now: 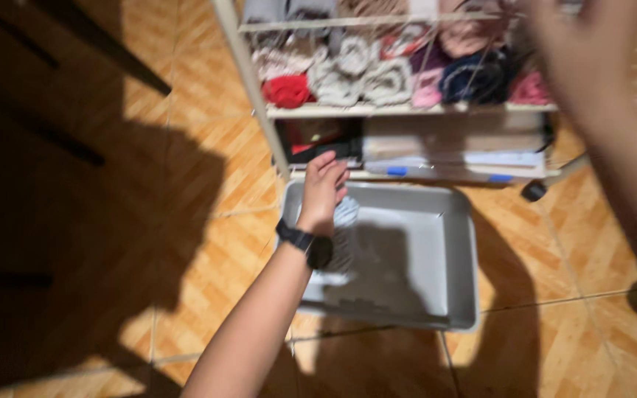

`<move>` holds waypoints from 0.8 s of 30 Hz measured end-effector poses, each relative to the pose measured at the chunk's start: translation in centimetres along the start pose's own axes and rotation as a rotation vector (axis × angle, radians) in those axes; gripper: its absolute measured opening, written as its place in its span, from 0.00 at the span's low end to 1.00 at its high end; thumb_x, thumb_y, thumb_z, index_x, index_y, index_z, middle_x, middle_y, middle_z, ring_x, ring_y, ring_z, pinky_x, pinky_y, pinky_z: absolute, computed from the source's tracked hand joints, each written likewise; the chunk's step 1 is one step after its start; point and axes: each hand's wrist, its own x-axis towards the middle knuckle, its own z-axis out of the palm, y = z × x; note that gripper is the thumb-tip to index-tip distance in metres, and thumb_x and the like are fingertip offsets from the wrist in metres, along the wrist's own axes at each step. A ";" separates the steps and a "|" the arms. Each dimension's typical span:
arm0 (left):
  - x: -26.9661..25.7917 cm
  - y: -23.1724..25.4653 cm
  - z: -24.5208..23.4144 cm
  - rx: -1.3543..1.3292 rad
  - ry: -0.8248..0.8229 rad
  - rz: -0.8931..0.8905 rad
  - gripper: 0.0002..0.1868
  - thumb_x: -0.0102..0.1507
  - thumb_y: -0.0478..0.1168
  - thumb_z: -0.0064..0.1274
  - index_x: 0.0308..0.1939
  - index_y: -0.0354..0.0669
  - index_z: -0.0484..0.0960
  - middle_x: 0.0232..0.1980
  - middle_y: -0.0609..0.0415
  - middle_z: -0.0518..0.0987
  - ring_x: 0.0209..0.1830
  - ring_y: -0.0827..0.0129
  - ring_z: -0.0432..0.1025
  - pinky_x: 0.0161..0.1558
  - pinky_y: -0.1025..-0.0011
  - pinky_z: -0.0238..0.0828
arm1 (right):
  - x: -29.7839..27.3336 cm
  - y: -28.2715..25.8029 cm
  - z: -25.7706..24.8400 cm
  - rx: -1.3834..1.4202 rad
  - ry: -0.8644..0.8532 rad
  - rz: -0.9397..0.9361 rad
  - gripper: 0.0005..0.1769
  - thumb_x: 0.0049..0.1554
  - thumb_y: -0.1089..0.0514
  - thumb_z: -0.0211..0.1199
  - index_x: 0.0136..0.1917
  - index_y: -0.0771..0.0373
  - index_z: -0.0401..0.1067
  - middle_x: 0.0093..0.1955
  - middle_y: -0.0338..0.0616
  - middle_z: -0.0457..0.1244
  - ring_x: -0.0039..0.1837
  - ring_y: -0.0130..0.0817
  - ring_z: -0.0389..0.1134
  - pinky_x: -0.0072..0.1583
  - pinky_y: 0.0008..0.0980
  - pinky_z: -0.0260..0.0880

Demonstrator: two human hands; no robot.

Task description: The person folds various towels and cloths by hand, taking them from a grey plastic bin and placing them onto a white wire rack. The items include a grey towel, a blue patterned towel, a white towel with orange patterns, a beige towel, a pink towel, a white towel with a pink flower, a pink towel, a striped towel, and a blue patterned cloth.

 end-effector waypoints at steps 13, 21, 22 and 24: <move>0.3 -18.7 -8.7 0.036 0.045 -0.345 0.46 0.55 0.56 0.69 0.67 0.27 0.70 0.54 0.31 0.84 0.53 0.41 0.80 0.51 0.52 0.80 | -26.4 -5.1 10.5 0.361 -0.824 0.324 0.15 0.60 0.62 0.66 0.60 0.58 0.79 0.58 0.44 0.70 0.56 0.35 0.75 0.58 0.36 0.77; -6.7 -13.8 -3.5 1.089 -0.119 -0.002 0.55 0.46 0.48 0.78 0.73 0.36 0.67 0.65 0.34 0.80 0.68 0.42 0.75 0.68 0.55 0.72 | -33.8 2.5 15.0 0.347 -1.034 0.572 0.30 0.57 0.59 0.65 0.74 0.51 0.74 0.67 0.43 0.71 0.60 0.36 0.76 0.61 0.36 0.78; -6.6 -14.1 -3.3 1.038 -0.128 -0.017 0.53 0.47 0.48 0.77 0.72 0.37 0.68 0.64 0.36 0.81 0.67 0.44 0.76 0.67 0.56 0.73 | -34.6 3.0 15.4 0.354 -1.054 0.602 0.31 0.59 0.56 0.64 0.76 0.51 0.72 0.67 0.43 0.71 0.62 0.36 0.76 0.63 0.37 0.78; -6.3 -14.7 -2.8 0.936 -0.145 -0.047 0.49 0.50 0.48 0.77 0.70 0.37 0.70 0.63 0.40 0.83 0.64 0.48 0.79 0.65 0.58 0.76 | -35.3 3.1 15.4 0.369 -1.093 0.662 0.34 0.61 0.49 0.63 0.80 0.50 0.67 0.67 0.43 0.73 0.66 0.36 0.75 0.66 0.37 0.77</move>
